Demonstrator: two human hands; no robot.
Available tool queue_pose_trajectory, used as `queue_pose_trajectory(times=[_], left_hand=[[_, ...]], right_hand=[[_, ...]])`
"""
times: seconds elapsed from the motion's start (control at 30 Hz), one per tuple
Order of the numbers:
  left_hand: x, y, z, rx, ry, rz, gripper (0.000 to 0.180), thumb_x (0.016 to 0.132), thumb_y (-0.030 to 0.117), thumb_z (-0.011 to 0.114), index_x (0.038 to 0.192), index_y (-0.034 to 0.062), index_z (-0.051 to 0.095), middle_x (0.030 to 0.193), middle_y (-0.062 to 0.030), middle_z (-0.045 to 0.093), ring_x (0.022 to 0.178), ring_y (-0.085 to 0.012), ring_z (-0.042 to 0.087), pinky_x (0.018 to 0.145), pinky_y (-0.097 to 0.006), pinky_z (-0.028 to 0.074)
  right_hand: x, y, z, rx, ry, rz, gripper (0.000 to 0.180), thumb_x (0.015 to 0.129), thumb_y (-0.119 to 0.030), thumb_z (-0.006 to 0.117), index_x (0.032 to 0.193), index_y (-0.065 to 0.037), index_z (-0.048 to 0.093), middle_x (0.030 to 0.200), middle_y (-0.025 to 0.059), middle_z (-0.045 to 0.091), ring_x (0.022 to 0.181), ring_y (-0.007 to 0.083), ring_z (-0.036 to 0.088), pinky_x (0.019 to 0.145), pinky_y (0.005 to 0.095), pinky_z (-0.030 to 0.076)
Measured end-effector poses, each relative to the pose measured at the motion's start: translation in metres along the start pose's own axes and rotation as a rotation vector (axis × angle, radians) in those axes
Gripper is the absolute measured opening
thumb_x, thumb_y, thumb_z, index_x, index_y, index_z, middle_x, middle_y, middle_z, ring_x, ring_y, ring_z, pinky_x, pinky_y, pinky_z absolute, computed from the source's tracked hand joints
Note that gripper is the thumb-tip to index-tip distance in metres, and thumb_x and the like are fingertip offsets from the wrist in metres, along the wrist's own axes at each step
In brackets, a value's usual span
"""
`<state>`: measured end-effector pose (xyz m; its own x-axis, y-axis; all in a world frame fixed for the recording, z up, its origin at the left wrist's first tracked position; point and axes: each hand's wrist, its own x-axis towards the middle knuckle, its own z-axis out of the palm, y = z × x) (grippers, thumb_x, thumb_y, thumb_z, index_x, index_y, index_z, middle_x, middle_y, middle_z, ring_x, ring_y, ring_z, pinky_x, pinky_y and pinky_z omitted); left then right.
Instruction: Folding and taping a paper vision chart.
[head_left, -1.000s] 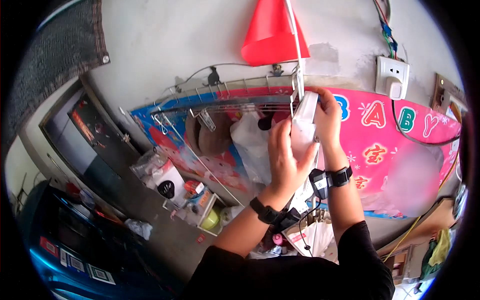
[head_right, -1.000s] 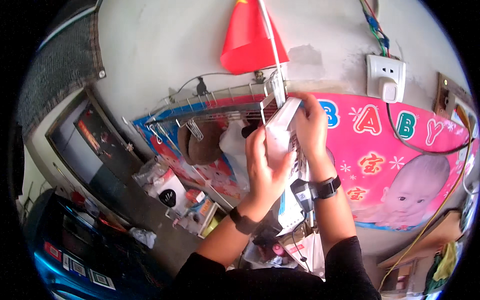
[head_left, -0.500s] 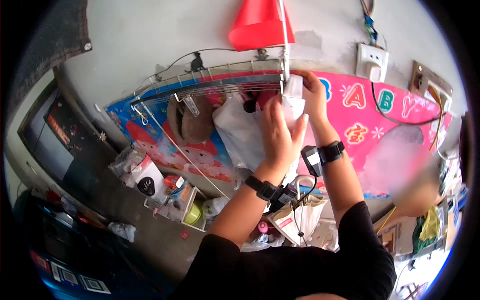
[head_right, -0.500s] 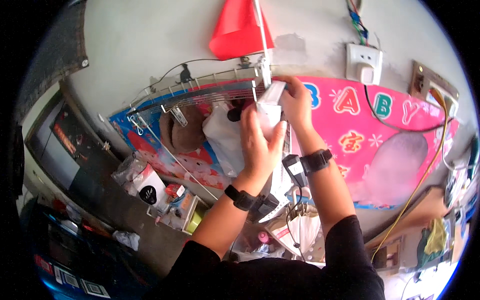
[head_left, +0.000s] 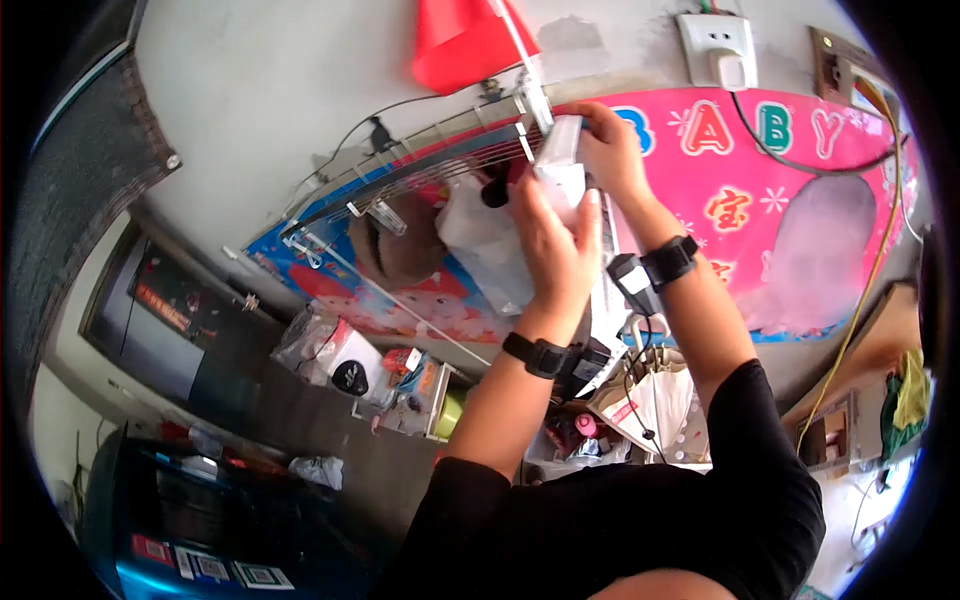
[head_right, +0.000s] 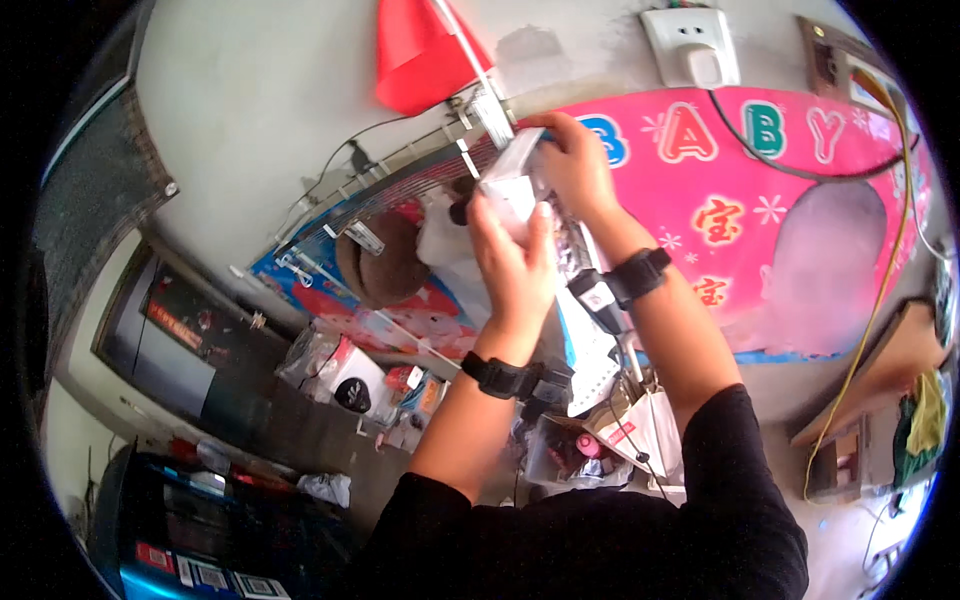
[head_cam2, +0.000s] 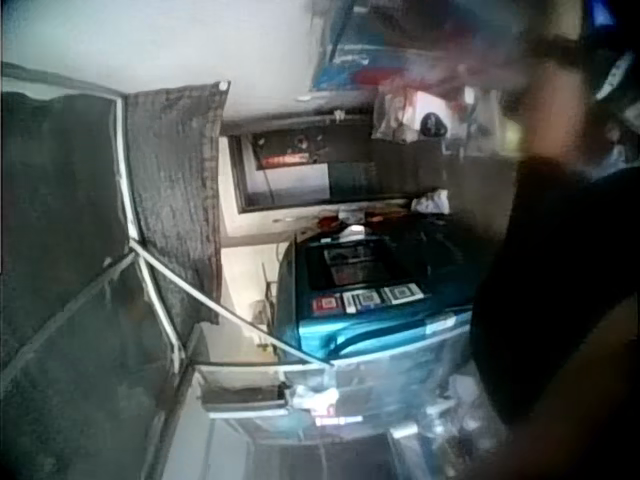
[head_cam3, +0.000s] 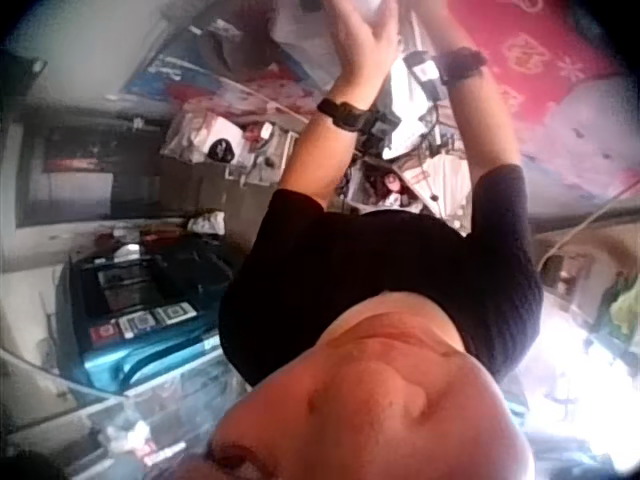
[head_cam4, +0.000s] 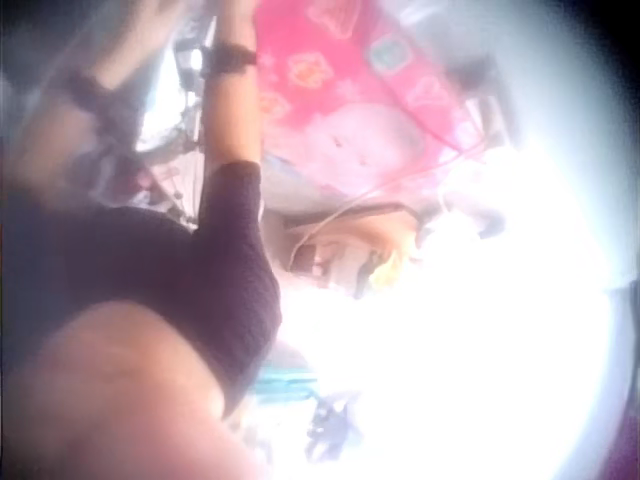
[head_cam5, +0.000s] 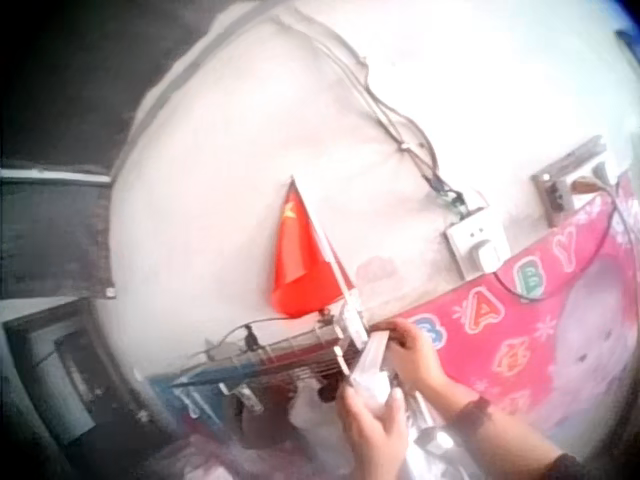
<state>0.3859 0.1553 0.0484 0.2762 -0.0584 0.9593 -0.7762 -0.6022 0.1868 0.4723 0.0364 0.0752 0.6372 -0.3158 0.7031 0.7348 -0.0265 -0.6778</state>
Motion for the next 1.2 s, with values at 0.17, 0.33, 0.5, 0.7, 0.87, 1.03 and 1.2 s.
queue_pose_trajectory(times=[0.17, 0.33, 0.5, 0.7, 0.87, 1.03, 1.2], left_hand=[[-0.022, 0.015, -0.022, -0.182, -0.034, -0.108, 0.068, 0.089, 0.019, 0.067, 0.139, -0.0101, 0.031, 0.127, -0.0316, 0.050, 0.115, -0.0463, 0.051, 0.100, -0.049, 0.040], [-0.028, 0.031, -0.072, -0.440, -0.127, -0.077, 0.067, 0.087, 0.014, 0.067, 0.139, -0.0090, 0.032, 0.130, -0.0281, 0.047, 0.116, -0.0417, 0.051, 0.100, -0.047, 0.040], [-0.021, 0.030, -0.105, -0.682, -0.164, -0.104, 0.064, 0.086, 0.012, 0.067, 0.138, -0.0065, 0.034, 0.127, -0.0257, 0.049, 0.114, -0.0412, 0.052, 0.098, -0.044, 0.041], [-0.042, -0.005, -0.126, -0.738, -0.138, -0.042, 0.062, 0.090, 0.024, 0.066, 0.136, -0.0070, 0.038, 0.121, -0.0238, 0.051, 0.110, -0.0344, 0.054, 0.096, -0.040, 0.042], [-0.070, -0.036, -0.159, -0.893, -0.222, -0.141, 0.061, 0.090, 0.023, 0.064, 0.136, -0.0059, 0.037, 0.124, -0.0251, 0.049, 0.113, -0.0392, 0.051, 0.098, -0.043, 0.040], [-0.082, -0.082, -0.194, -0.864, -0.242, -0.152, 0.064, 0.089, 0.021, 0.066, 0.139, -0.0058, 0.036, 0.128, -0.0251, 0.049, 0.115, -0.0381, 0.052, 0.099, -0.043, 0.040], [-0.094, -0.129, -0.210, -0.803, -0.223, -0.171, 0.064, 0.093, 0.021, 0.065, 0.142, -0.0073, 0.035, 0.136, -0.0278, 0.047, 0.121, -0.0382, 0.052, 0.102, -0.043, 0.041]], right_hand=[[-0.026, -0.013, -0.023, 0.121, -0.010, -0.042, 0.031, 0.087, 0.004, 0.056, 0.117, 0.002, 0.062, 0.101, 0.0076, 0.069, 0.093, 0.0131, 0.065, 0.081, 0.0260, 0.051], [-0.066, -0.077, -0.039, 0.084, -0.026, -0.103, 0.032, 0.091, 0.004, 0.055, 0.123, 0.002, 0.058, 0.110, 0.0050, 0.065, 0.093, 0.0087, 0.061, 0.082, 0.0225, 0.048], [-0.077, -0.092, -0.053, -0.026, -0.105, -0.155, 0.034, 0.091, 0.005, 0.058, 0.126, 0.003, 0.057, 0.121, 0.0086, 0.062, 0.110, 0.0138, 0.058, 0.095, 0.0264, 0.044], [-0.093, -0.094, -0.062, -0.270, -0.245, -0.025, 0.031, 0.093, 0.000, 0.055, 0.124, 0.003, 0.059, 0.120, 0.0082, 0.063, 0.110, 0.0144, 0.058, 0.097, 0.0272, 0.043], [-0.122, -0.097, -0.025, -0.523, -0.310, 0.105, 0.038, 0.078, 0.008, 0.050, 0.114, 0.002, 0.061, 0.108, 0.0063, 0.065, 0.102, 0.0130, 0.060, 0.092, 0.0253, 0.045], [-0.162, -0.110, 0.031, -0.591, -0.290, 0.148, 0.035, 0.077, 0.010, 0.048, 0.109, 0.003, 0.061, 0.101, 0.0050, 0.064, 0.097, 0.0124, 0.060, 0.087, 0.0250, 0.046], [-0.188, -0.113, 0.077, -0.603, -0.201, 0.172, 0.034, 0.081, 0.012, 0.049, 0.111, 0.004, 0.061, 0.104, 0.0052, 0.065, 0.099, 0.0128, 0.061, 0.090, 0.0266, 0.048]])
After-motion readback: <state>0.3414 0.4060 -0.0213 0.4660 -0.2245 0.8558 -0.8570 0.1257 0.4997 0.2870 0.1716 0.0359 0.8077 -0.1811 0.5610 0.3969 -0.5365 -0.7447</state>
